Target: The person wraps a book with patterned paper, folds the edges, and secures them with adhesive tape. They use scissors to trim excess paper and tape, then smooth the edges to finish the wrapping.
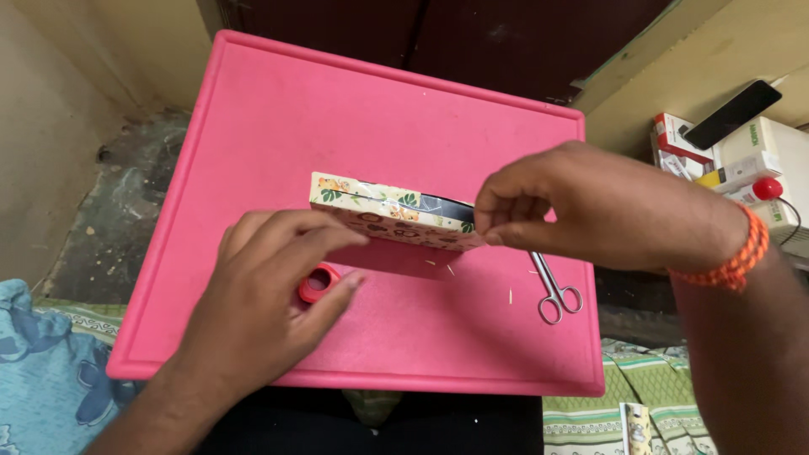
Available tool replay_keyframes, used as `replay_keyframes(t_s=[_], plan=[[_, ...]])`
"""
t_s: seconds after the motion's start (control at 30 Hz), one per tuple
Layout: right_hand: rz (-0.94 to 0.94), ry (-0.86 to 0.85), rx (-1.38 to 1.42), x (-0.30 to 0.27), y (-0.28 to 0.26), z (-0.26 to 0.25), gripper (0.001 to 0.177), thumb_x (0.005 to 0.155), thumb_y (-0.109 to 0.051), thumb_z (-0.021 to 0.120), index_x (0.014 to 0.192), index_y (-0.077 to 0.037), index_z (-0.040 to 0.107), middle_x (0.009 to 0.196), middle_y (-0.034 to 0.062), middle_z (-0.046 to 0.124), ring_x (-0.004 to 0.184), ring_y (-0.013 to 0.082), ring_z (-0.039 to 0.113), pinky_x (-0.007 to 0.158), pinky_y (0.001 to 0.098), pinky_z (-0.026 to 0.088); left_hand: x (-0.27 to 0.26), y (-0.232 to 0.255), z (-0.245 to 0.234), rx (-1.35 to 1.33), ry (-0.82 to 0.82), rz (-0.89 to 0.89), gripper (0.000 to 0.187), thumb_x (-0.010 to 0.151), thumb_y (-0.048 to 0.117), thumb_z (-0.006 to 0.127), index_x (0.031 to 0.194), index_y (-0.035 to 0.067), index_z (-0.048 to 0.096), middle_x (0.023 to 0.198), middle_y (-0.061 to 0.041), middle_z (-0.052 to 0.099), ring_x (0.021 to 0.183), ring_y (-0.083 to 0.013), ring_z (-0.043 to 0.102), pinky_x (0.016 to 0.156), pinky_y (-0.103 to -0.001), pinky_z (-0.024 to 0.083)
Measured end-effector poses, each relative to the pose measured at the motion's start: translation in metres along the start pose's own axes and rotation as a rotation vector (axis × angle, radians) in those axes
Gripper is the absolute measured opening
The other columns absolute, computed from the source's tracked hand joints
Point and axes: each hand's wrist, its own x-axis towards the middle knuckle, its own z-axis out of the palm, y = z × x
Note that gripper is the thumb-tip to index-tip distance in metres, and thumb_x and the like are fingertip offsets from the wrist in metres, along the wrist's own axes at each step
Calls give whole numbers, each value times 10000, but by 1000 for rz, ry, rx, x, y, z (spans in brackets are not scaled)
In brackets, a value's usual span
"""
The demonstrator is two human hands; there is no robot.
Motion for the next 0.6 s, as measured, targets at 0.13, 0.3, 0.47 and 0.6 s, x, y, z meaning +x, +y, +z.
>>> replay_keyframes(t_s=[0.13,0.3,0.47,0.6], plan=[[320,-113,-120,20,-19,-7,221,892,-292,697,1057,-158,756,785,26,769,720,158,672,659,322,562,33,7,10,-5,44,172,380,851,331,802,1142,124,672,1152,-75,642,1177,-303,555,1020,-499,392],[347,-129,-168,34,-29,-9,201,883,-262,678,1029,-147,753,792,40,761,728,186,685,682,334,568,70,8,27,-19,2,184,423,803,363,805,1121,119,672,1115,-70,670,1165,-275,586,1032,-524,339],[200,-87,-237,40,-21,-7,187,835,-187,665,996,-134,742,815,47,752,730,223,712,686,357,557,78,7,34,-40,-178,34,344,842,355,767,1113,158,686,986,-22,723,993,-186,680,1042,-502,326],[202,-89,-248,43,-17,-6,176,830,-190,667,984,-139,734,820,37,754,737,221,716,685,360,557,77,3,38,-52,-199,30,227,870,359,734,1037,205,733,970,24,743,941,-158,693,999,-471,345]])
